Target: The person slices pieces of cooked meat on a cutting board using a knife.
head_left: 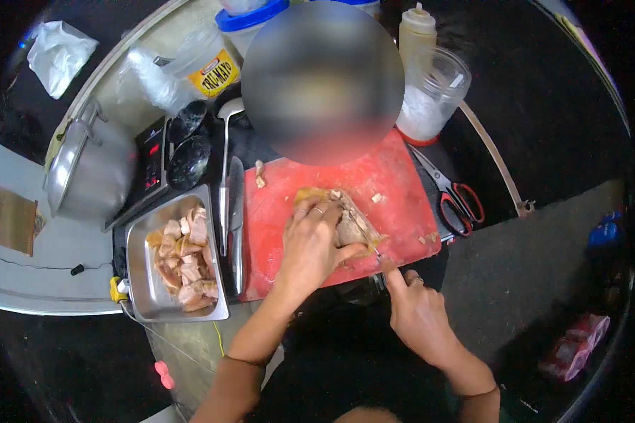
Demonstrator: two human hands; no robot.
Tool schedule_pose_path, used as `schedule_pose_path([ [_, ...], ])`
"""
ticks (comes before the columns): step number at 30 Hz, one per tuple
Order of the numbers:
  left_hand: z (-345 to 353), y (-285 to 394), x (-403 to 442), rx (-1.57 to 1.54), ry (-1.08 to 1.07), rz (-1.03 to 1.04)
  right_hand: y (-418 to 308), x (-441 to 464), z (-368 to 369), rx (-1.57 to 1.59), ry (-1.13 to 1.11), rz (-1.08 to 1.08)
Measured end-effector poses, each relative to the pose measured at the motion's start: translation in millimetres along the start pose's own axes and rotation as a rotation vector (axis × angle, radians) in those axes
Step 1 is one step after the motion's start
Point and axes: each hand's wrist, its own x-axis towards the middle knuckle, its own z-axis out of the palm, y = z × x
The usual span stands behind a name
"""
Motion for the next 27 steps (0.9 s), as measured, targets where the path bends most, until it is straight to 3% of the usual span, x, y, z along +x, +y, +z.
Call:
schedule_pose_path([
  [8, -0.8, -0.4, -0.3, 0.017, -0.059, -0.028, -5.4, 29.5, 3.6, -0.005, -0.019, -0.023],
  [27, -1.9, -6.5, -0.1, -0.029, 0.031, 0.071, -6.3, 24.0, 12.0, -0.097, 0.012, -0.043],
])
